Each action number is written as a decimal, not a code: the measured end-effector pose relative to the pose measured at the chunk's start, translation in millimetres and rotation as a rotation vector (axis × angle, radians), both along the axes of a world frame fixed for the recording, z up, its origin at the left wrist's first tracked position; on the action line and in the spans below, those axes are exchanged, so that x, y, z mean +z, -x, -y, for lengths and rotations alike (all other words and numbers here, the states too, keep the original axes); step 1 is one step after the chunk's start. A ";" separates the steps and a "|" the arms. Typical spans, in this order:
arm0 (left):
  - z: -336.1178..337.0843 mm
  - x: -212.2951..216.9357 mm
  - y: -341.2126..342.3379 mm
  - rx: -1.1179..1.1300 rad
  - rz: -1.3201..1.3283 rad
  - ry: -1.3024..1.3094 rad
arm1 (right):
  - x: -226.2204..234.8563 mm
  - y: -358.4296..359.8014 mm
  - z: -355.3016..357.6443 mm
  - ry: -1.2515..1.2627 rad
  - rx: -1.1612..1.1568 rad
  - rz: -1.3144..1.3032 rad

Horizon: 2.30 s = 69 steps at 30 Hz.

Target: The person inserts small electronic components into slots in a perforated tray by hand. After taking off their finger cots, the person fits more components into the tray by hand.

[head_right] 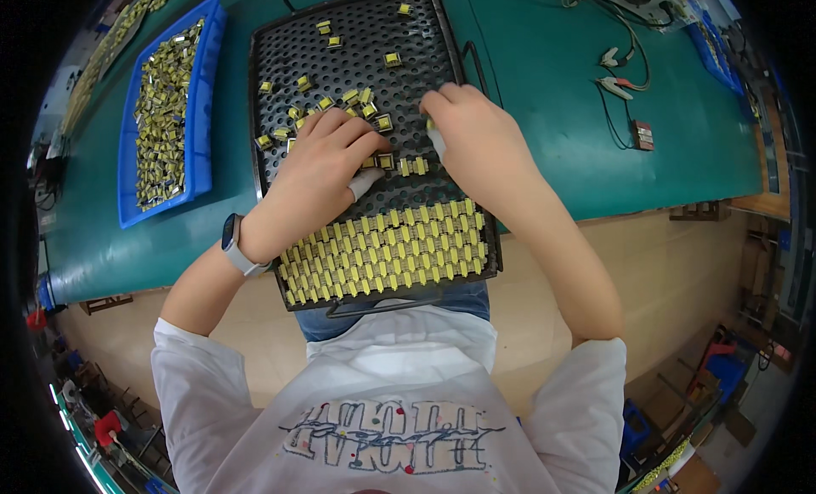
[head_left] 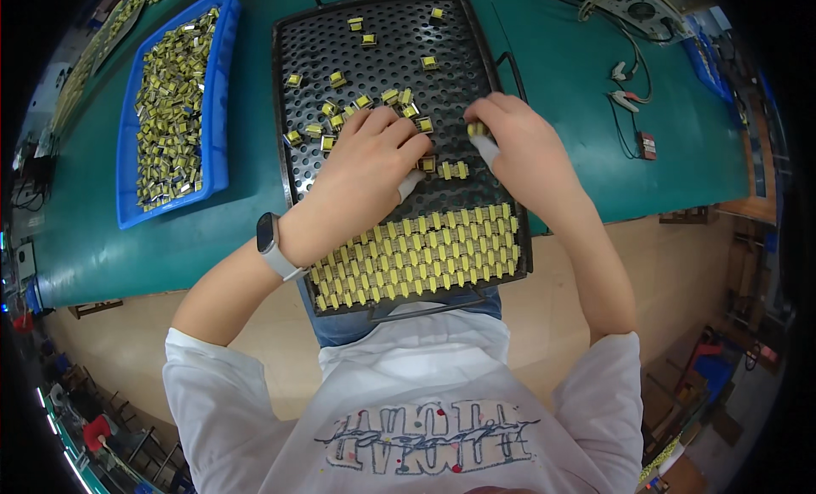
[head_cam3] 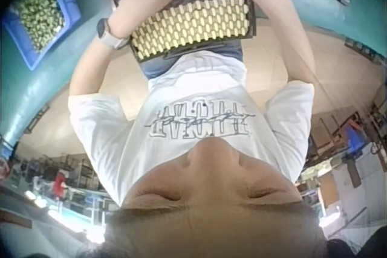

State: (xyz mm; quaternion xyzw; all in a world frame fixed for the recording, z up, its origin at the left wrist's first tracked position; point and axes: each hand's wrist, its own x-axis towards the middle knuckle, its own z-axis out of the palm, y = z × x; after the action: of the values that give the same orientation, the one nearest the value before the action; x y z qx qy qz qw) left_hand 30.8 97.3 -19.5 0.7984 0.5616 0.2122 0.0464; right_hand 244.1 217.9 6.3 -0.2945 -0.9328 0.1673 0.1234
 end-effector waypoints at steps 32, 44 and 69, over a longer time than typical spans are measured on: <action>13.6 6.5 6.2 -0.051 -0.033 0.031 | -4.2 -0.4 36.5 0.067 0.216 -0.142; 29.8 12.2 12.8 0.015 0.117 0.093 | -12.6 27.0 38.8 0.017 0.339 -0.058; 11.3 15.5 -12.5 -0.033 0.380 0.295 | -2.0 -40.7 30.2 0.191 0.022 -0.102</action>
State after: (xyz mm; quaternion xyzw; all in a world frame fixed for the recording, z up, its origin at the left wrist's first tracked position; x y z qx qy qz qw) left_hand 43.3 86.1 -4.0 0.7377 0.5546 0.2737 0.2707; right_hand 284.7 187.7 4.3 -0.2858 -0.9083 0.2714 0.1402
